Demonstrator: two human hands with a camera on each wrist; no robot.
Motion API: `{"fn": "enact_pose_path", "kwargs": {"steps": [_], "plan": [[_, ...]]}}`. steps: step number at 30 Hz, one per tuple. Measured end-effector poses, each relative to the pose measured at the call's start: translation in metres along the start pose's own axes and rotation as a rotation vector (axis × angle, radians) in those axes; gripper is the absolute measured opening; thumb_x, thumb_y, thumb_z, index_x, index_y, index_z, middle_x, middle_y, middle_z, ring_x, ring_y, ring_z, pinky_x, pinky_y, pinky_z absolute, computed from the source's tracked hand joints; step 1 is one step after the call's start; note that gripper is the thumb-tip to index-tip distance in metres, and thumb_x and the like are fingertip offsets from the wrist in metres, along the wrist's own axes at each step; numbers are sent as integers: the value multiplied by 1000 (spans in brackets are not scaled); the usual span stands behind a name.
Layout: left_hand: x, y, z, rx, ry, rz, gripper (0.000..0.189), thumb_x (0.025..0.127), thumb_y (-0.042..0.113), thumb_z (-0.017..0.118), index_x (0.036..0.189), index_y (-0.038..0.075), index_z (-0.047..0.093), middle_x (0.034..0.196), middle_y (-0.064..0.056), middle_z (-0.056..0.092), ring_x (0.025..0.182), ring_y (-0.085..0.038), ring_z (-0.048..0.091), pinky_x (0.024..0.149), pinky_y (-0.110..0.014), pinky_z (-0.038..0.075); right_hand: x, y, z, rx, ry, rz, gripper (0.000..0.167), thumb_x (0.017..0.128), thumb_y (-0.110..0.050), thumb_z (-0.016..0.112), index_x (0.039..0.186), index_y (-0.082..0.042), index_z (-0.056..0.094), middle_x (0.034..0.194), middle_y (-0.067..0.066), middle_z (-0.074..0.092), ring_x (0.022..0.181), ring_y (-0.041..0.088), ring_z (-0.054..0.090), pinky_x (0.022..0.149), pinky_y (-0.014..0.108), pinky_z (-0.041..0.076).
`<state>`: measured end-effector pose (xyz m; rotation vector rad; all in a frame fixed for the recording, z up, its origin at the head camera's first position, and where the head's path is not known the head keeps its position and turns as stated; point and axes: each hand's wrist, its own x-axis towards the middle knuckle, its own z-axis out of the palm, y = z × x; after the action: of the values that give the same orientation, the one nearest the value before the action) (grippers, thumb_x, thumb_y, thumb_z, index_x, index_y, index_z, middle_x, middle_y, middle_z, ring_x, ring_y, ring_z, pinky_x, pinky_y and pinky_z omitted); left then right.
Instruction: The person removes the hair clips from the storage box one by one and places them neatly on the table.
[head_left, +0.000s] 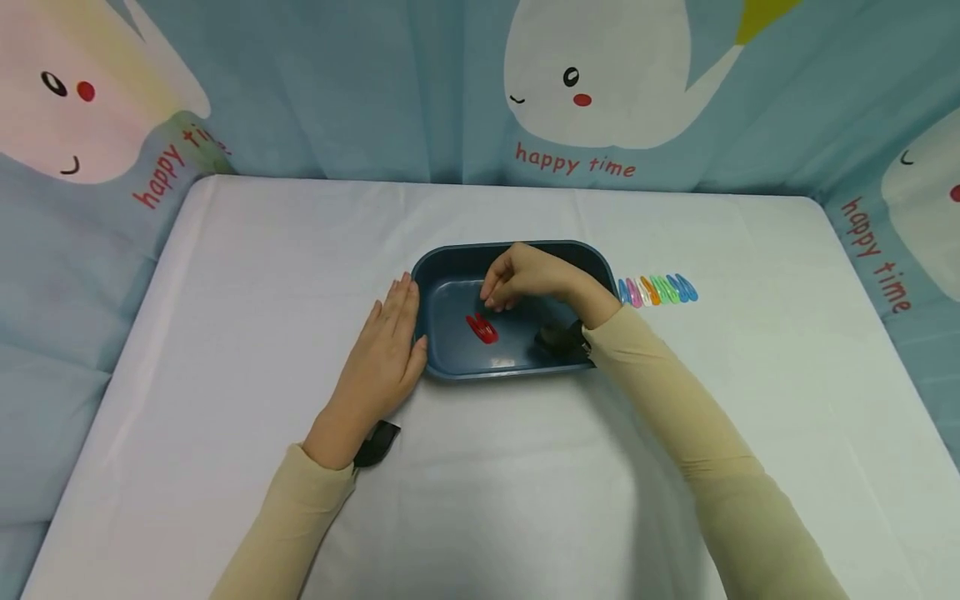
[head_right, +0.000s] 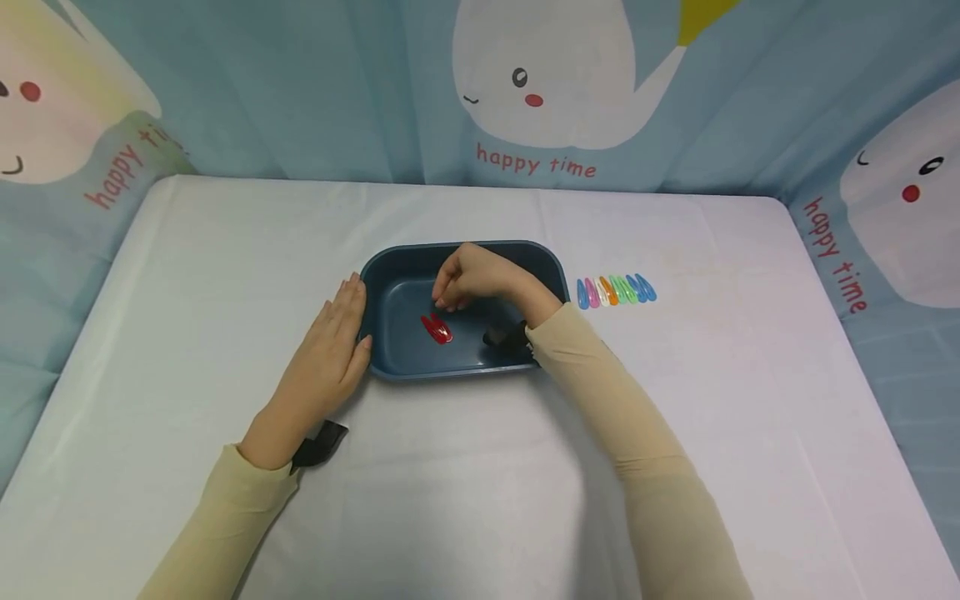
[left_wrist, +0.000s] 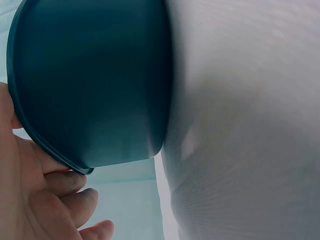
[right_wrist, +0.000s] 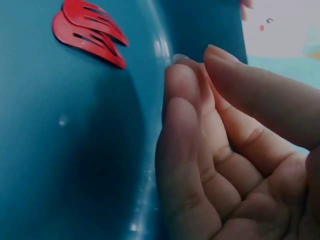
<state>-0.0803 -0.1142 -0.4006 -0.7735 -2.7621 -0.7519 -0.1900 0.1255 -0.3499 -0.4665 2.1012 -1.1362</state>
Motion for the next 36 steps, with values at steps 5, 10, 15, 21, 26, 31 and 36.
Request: {"fn": "enact_pose_path", "kwargs": {"steps": [5, 10, 15, 21, 26, 31, 36], "plan": [[2, 1, -1, 3, 0, 5, 62, 95, 19, 41, 146, -9, 19, 153, -22, 17, 141, -33, 18, 109, -53, 20, 5, 6, 1, 4, -26, 40, 9, 84, 0, 66, 90, 7, 69, 79, 10, 70, 70, 18, 65, 67, 29, 53], [3, 1, -2, 0, 0, 4, 62, 95, 18, 42, 146, -9, 19, 153, -22, 17, 141, -33, 17, 109, -53, 19, 9, 12, 2, -29, -52, 80, 7, 83, 1, 67, 87, 6, 69, 76, 8, 69, 65, 15, 64, 64, 28, 54], [3, 2, -2, -1, -6, 0, 62, 96, 19, 43, 147, -8, 18, 154, -21, 15, 142, -32, 15, 110, -51, 17, 11, 11, 6, -93, -43, 112, 5, 82, 0, 69, 82, 5, 72, 71, 7, 69, 59, 13, 63, 60, 26, 53], [2, 2, -3, -1, -13, -7, 62, 96, 20, 43, 146, -8, 18, 154, -20, 14, 142, -32, 15, 110, -52, 17, 14, 3, 15, -215, -27, 174, 8, 79, -6, 74, 75, 1, 72, 64, 7, 67, 55, 14, 62, 57, 26, 53], [1, 1, -2, 0, -12, -9, 62, 96, 20, 43, 146, -9, 18, 154, -21, 15, 142, -32, 16, 110, -52, 18, 17, 0, 20, -276, -8, 213, 10, 79, -7, 75, 72, -1, 71, 64, 6, 66, 54, 13, 62, 56, 26, 53], [1, 2, -2, -3, -9, -9, 62, 96, 20, 43, 146, -9, 19, 154, -21, 15, 142, -31, 15, 110, -52, 18, 18, 3, 20, -211, -24, 212, 8, 79, -4, 73, 73, 1, 70, 64, 7, 66, 55, 13, 62, 57, 26, 53], [1, 2, -2, 2, -11, -10, 62, 96, 20, 43, 146, -9, 18, 154, -21, 15, 142, -30, 14, 110, -52, 17, 16, 3, 19, -162, -38, 194, 6, 79, 0, 70, 74, 2, 71, 64, 7, 66, 54, 12, 62, 56, 26, 53]]}}
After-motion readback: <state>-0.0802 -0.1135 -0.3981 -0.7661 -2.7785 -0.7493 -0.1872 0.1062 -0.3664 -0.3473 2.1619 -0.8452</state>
